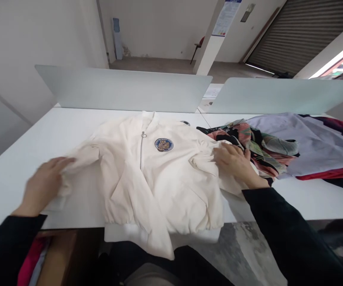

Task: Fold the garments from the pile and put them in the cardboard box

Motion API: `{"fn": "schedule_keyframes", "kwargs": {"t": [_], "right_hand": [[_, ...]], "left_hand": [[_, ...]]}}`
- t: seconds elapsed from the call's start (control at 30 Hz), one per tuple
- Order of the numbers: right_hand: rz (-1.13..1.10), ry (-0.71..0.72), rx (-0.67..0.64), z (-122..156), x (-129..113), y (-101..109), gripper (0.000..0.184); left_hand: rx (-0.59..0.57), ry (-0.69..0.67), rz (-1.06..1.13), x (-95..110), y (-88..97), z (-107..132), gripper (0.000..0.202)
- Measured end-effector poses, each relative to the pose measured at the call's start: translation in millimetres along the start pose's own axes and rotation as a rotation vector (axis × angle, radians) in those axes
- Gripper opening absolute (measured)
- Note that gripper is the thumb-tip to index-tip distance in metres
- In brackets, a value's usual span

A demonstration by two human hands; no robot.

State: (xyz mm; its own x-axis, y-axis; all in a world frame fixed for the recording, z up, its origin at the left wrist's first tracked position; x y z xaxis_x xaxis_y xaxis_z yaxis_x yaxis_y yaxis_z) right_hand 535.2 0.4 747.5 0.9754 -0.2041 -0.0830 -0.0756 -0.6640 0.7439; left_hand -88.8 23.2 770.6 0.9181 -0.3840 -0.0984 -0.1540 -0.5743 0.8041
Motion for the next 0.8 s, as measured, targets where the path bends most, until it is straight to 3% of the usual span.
{"fn": "schedule_keyframes", "kwargs": {"t": [0.1, 0.17, 0.27, 0.4, 0.5, 0.6, 0.7, 0.8], "right_hand": [[0.071, -0.022, -0.034, 12.9, 9.6, -10.9, 0.032], [0.058, -0.056, 0.079, 25.3, 10.3, -2.0, 0.031], [-0.118, 0.069, 0.244, 59.6, -18.3, 25.6, 0.03], [-0.417, 0.405, 0.06, 123.0, -84.0, 50.6, 0.025], [-0.486, 0.472, 0.045, 166.2, -114.7, 56.0, 0.021], [-0.431, 0.48, 0.032, 199.3, -129.8, 47.1, 0.028], [-0.294, 0.457, -0.034, 217.4, -137.5, 30.4, 0.045], [-0.233, 0.404, 0.001, 218.9, -137.5, 20.9, 0.044]], "left_hand": [[0.078, 0.149, -0.202, -25.5, 26.1, 7.5, 0.047], [0.098, 0.195, -0.284, -22.7, 33.0, 15.8, 0.049], [0.086, 0.034, -0.262, 18.1, 21.6, 31.4, 0.052], [0.006, -0.387, 0.097, 105.2, -13.6, 63.7, 0.047], [-0.023, -0.502, 0.183, 152.2, -31.0, 86.1, 0.054], [0.022, -0.57, 0.116, 172.7, -37.6, 95.2, 0.052], [0.067, -0.585, 0.095, 171.7, -39.2, 93.9, 0.046], [0.063, -0.597, 0.123, 165.2, -40.2, 91.5, 0.045]]}}
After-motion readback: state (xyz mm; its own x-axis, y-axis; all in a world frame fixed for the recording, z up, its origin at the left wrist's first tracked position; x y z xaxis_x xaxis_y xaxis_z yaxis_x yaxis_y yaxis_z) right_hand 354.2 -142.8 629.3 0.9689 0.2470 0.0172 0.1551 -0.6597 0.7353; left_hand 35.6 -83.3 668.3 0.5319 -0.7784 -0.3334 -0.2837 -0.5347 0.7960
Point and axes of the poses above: each hand's wrist, its own z-axis away from the middle knuckle, its own y-axis out of the back of the hand, x = y × z, the point moved 4 cm from there along -z, towards the middle knuckle, and after that the axes turned 13 degrees about -y, right-handed, at the moved point
